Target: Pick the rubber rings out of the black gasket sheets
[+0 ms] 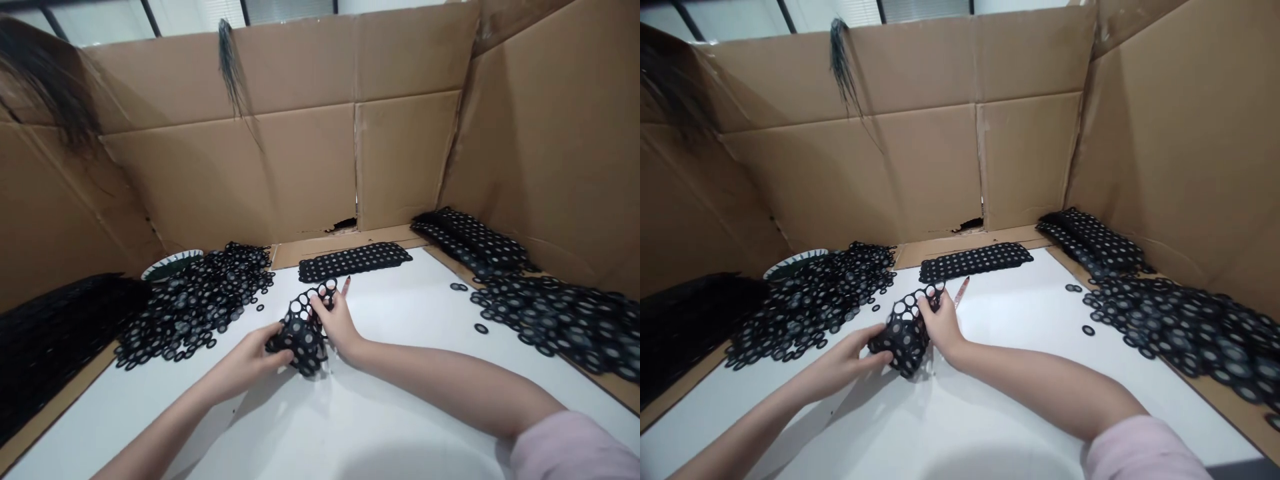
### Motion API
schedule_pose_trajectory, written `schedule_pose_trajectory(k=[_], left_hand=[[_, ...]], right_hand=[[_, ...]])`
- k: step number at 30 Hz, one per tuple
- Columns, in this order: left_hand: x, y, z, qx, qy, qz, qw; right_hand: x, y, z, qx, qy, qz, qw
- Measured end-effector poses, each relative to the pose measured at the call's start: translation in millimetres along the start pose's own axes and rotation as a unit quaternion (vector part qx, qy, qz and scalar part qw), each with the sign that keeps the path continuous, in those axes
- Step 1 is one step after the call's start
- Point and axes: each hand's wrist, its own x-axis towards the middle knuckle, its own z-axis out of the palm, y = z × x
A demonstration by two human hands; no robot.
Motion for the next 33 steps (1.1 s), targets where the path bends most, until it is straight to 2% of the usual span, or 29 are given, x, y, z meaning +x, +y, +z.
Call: schedule_pose_trajectory(k=[1, 3, 4, 5, 7, 9, 10, 12, 15, 17, 19, 21, 23, 24, 26, 29, 31, 33], left_hand=[[-1, -3, -7.2, -0.027, -0.031, -0.021, 0.999], [-2, -11, -29.0, -0.020, -0.019, -0.055, 0.998], [-2, -13, -41.1, -0.006, -0.036, -0.052, 0.998], [-3, -14, -52.3, 0.008, -0.052, -0.047, 0.997], [-6, -11, -68.4, 0.028, -0.069, -0.033, 0.997], [-6, -4, -73.7, 0.052, -0.098, -0.015, 0.994], [-6, 0, -72.6, 0.065, -0.116, -0.006, 0.991], [-2, 8, -65.1, 0.086, -0.155, 0.013, 0.984], [7, 18, -49.0, 0.110, -0.197, 0.054, 0.973], [13, 21, -39.1, 0.135, -0.203, 0.086, 0.966], [17, 21, -30.8, 0.173, -0.180, 0.110, 0.962], [22, 19, -24.0, 0.220, -0.144, 0.120, 0.957], [28, 16, -18.4, 0.266, -0.109, 0.125, 0.949], [30, 15, -16.0, 0.286, -0.087, 0.131, 0.945], [34, 12, -11.6, 0.306, -0.025, 0.147, 0.940], [33, 12, -5.3, 0.253, 0.076, 0.140, 0.954], [28, 13, 0.4, 0.176, 0.079, 0.102, 0.976], [21, 16, 8.3, 0.096, 0.020, 0.061, 0.993]], right_hand=[[-1, -4, 2, 0.006, -0.004, 0.009, 1.000], [-3, -16, 3, 0.007, -0.012, 0.016, 1.000], [-6, -22, 3, 0.002, -0.025, 0.012, 1.000], [-9, -28, 0, -0.013, -0.053, 0.006, 0.998], [-17, -40, -11, -0.045, -0.148, 0.013, 0.988], [-26, -51, -30, -0.102, -0.236, 0.042, 0.965], [-30, -55, -41, -0.152, -0.279, 0.047, 0.947], [-34, -65, -63, -0.257, -0.319, 0.057, 0.910], [-32, -77, -80, -0.350, -0.277, 0.027, 0.895], [-27, -81, -78, -0.393, -0.268, -0.026, 0.879], [-20, -80, -67, -0.415, -0.305, -0.058, 0.855], [-13, -75, -53, -0.413, -0.370, -0.031, 0.832], [-9, -65, -41, -0.383, -0.430, 0.052, 0.816], [-9, -59, -36, -0.343, -0.438, 0.099, 0.825], [-11, -48, -31, -0.255, -0.402, 0.149, 0.867], [-18, -35, -30, -0.148, -0.309, 0.163, 0.925], [-23, -29, -31, -0.104, -0.274, 0.165, 0.942], [-26, -26, -32, -0.081, -0.258, 0.158, 0.950]])
